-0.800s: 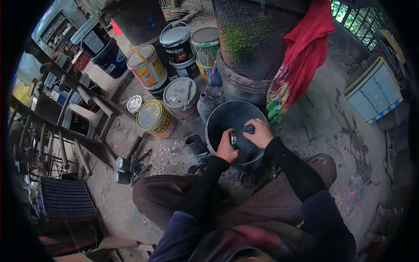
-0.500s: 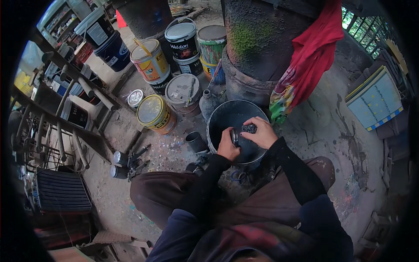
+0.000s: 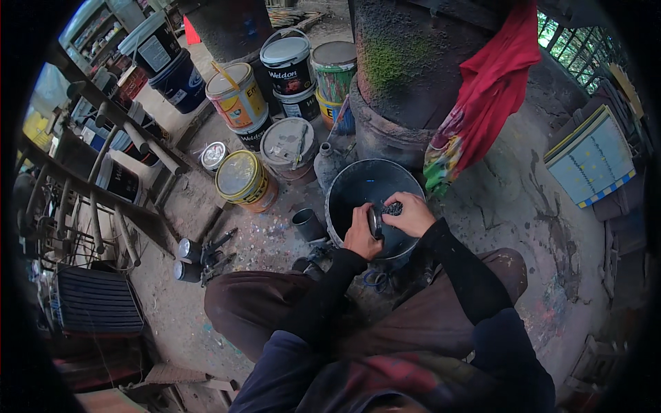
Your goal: The person sits on the floor and uses a wire brush to scrub the inside of a metal paint can. They then pour a white liquid from a larger paint bucket into a measuring cup and transfer it into the metal can. Finally, they place a lid on the metal can.
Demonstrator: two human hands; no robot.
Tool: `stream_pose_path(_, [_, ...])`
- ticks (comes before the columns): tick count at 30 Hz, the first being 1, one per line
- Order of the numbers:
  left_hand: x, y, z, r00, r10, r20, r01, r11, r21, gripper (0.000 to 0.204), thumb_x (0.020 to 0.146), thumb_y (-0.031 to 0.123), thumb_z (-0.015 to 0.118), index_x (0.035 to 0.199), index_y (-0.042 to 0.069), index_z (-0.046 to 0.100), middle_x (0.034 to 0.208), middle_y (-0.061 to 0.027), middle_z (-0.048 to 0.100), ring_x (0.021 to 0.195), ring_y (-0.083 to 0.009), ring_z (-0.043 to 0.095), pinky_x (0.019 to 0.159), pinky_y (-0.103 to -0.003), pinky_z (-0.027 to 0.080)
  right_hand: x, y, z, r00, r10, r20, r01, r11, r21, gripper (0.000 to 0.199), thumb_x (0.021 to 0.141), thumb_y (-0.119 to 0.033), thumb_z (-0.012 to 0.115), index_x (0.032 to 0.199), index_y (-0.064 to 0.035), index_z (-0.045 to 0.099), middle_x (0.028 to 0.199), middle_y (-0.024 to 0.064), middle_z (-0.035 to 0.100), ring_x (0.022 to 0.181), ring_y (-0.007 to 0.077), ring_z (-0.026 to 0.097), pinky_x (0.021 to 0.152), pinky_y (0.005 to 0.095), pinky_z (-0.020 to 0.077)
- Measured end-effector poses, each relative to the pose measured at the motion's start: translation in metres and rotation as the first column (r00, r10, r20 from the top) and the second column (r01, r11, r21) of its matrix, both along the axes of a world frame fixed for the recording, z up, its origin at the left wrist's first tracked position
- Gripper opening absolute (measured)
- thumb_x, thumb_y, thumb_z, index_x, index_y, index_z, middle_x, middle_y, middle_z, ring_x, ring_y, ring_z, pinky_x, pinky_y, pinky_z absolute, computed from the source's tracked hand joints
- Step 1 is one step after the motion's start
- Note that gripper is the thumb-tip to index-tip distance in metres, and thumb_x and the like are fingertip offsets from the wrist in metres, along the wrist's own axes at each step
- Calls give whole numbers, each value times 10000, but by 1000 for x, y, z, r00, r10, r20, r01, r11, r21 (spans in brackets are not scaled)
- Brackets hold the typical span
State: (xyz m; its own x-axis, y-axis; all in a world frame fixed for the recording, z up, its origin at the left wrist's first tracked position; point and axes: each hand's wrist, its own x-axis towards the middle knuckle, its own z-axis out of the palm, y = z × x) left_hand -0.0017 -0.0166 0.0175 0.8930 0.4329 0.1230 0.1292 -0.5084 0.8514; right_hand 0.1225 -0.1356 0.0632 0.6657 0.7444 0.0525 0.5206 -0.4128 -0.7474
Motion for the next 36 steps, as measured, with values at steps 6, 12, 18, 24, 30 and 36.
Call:
stream_pose_path(6, [-4,7,0,987,132,88,-135,990,29,667,630,26,647,1239,43,377,1112,-208,449,1040,-431,499,858,-442,447,5,12,11,989,-7,-150,17,998,67,341,714,-265,756,936,-35,639,959,159,638,957,331,601,857,399,466])
stream_pose_path(12, [6,6,2,965,180,192,-183,983,0,633,671,51,660,1244,32,390,1102,-214,460,1041,-420,501,873,-423,433,32,37,-111,982,179,56,-105,772,-627,321,793,-281,660,1067,-118,626,1120,180,550,1127,347,530,943,445,439])
stream_pose_path(18, [1,8,1,973,185,134,-170,979,-116,656,680,83,698,1258,15,393,1112,-211,471,1055,-384,508,912,-386,418,21,60,-162,869,495,27,-190,384,-904,345,866,-269,526,1152,-114,641,1228,127,578,1106,304,582,952,455,428])
stream_pose_path(24, [-4,6,-2,985,141,97,-127,982,-142,688,682,103,702,1277,36,363,1118,-206,459,1062,-408,503,896,-412,430,27,64,-173,896,443,-19,-247,463,-851,343,811,-295,585,1080,-100,671,1102,144,652,1071,301,605,932,434,450])
stream_pose_path(30, [-3,10,-7,983,152,103,-138,982,-130,685,674,98,698,1275,33,375,1118,-216,461,1075,-417,498,896,-411,432,8,52,-61,934,355,-34,-267,634,-726,338,773,-218,627,1079,-81,668,1096,181,641,1005,367,609,888,410,482])
stream_pose_path(36, [-4,7,-3,988,121,98,-112,989,-96,656,634,29,633,1247,29,401,1105,-213,472,1033,-422,516,878,-405,441,26,21,-7,994,41,-98,-48,996,-76,416,784,-302,703,1079,-16,641,1013,179,661,825,270,673,730,358,531])
